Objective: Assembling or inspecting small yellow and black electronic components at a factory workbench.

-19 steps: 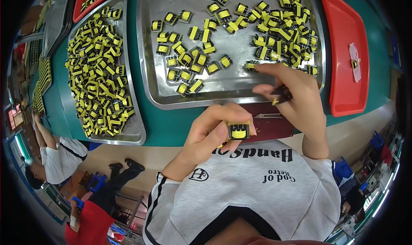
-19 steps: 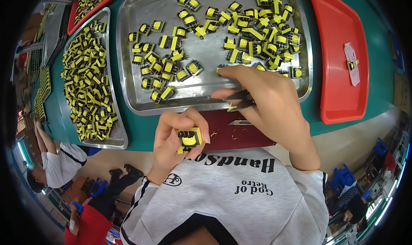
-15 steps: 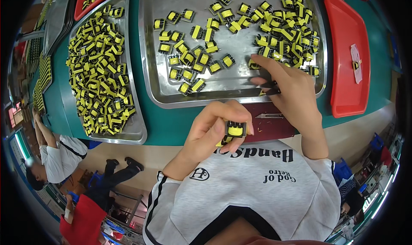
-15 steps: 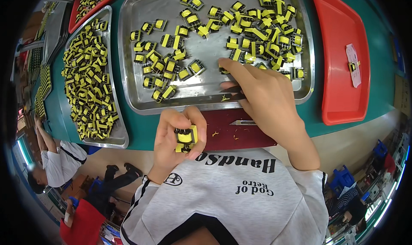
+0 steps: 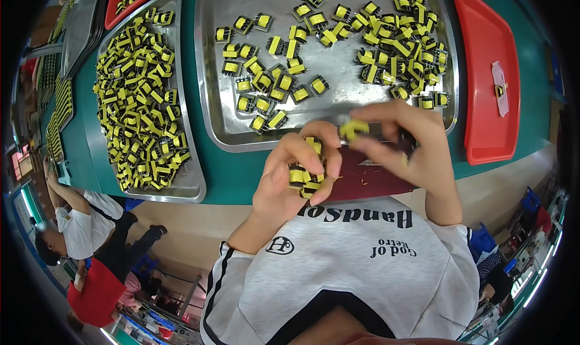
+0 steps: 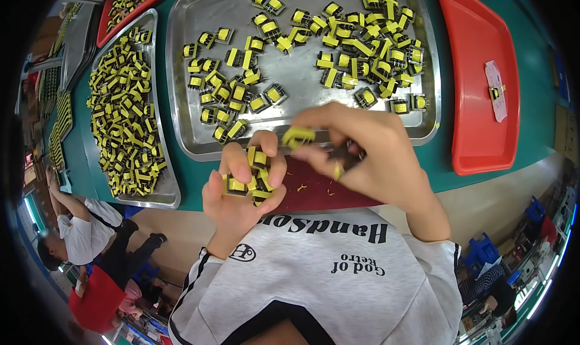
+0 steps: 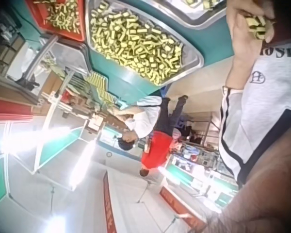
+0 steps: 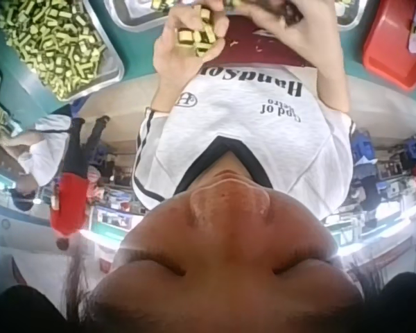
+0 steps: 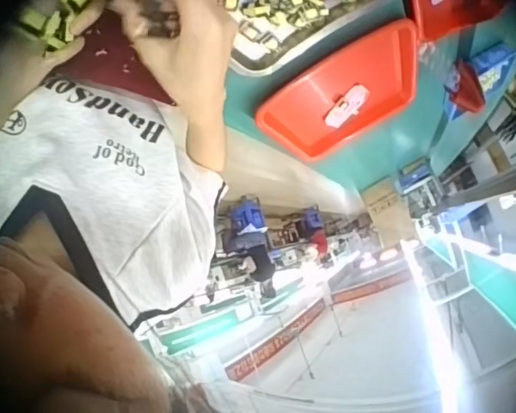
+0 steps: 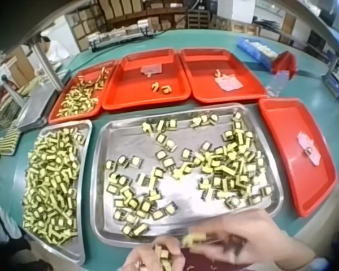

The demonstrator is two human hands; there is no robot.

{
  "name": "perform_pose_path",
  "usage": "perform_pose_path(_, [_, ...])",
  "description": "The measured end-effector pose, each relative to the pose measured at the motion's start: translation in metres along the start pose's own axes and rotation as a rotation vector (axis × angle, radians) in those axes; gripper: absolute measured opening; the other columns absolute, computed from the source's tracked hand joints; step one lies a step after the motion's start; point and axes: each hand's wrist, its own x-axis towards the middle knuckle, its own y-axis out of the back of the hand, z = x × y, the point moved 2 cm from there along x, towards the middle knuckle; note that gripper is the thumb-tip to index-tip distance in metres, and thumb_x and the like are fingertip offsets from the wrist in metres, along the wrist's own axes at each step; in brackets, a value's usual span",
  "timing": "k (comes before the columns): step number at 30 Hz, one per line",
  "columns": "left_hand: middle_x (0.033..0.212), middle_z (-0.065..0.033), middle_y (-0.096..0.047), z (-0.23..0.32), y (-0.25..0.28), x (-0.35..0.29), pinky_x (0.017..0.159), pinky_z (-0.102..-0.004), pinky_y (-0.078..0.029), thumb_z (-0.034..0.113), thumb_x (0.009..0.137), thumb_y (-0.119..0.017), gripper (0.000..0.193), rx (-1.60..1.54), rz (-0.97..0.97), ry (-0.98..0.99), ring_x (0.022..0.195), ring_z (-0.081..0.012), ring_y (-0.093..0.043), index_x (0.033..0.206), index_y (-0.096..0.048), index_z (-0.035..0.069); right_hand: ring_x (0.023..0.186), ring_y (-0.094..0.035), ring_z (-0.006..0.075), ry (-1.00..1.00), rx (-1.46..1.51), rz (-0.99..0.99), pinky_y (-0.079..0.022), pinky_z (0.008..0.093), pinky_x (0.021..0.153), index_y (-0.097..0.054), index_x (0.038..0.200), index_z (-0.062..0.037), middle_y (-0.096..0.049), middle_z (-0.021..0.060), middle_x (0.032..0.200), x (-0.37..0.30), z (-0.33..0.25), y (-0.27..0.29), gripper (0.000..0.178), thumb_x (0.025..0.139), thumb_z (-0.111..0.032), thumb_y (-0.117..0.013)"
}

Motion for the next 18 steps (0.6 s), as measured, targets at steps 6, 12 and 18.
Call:
perform_pose_path(6, [0.106,-0.0071,-0.053,0.0,-0.002,-0.001,0.065,-0.0206,-0.042,0.039,0.086,-0.063,0.053,0.373,0.075,0.093,0.087,-0.0105,-0.051,0.122,-0.042,0.006,0.047,-0.046,0.0109,0.13,0.237,-0.165,-0.033,0.0261,0.044,-0.069,0.1,-0.0052,-0.055,0.002,0.059,-0.006,-0.02,0.0,0.034,0.068,-0.011,-0.08])
perform_pose_path(12, [0.105,-0.0087,-0.056,0.002,0.001,-0.006,0.069,-0.0217,-0.046,0.027,0.086,-0.064,0.042,0.258,0.044,0.197,0.086,-0.0109,-0.057,0.115,-0.042,0.005,0.046,-0.048,0.014,0.211,0.181,-0.239,-0.034,0.0278,0.044,-0.067,0.105,-0.0041,-0.055,0.002,0.059,-0.006,-0.021,0.002,0.04,0.068,-0.015,-0.081])
perform_pose_path(18, [0.108,-0.0117,-0.059,0.0,-0.005,-0.003,0.064,-0.0198,-0.046,0.028,0.089,-0.06,0.035,0.224,0.041,0.152,0.078,-0.0093,-0.058,0.111,-0.044,0.005,0.046,-0.049,0.0124,0.3,0.246,-0.126,-0.034,0.0261,0.045,-0.064,0.095,-0.0022,-0.059,0.0007,0.063,-0.012,-0.01,-0.006,0.039,0.064,-0.015,-0.084])
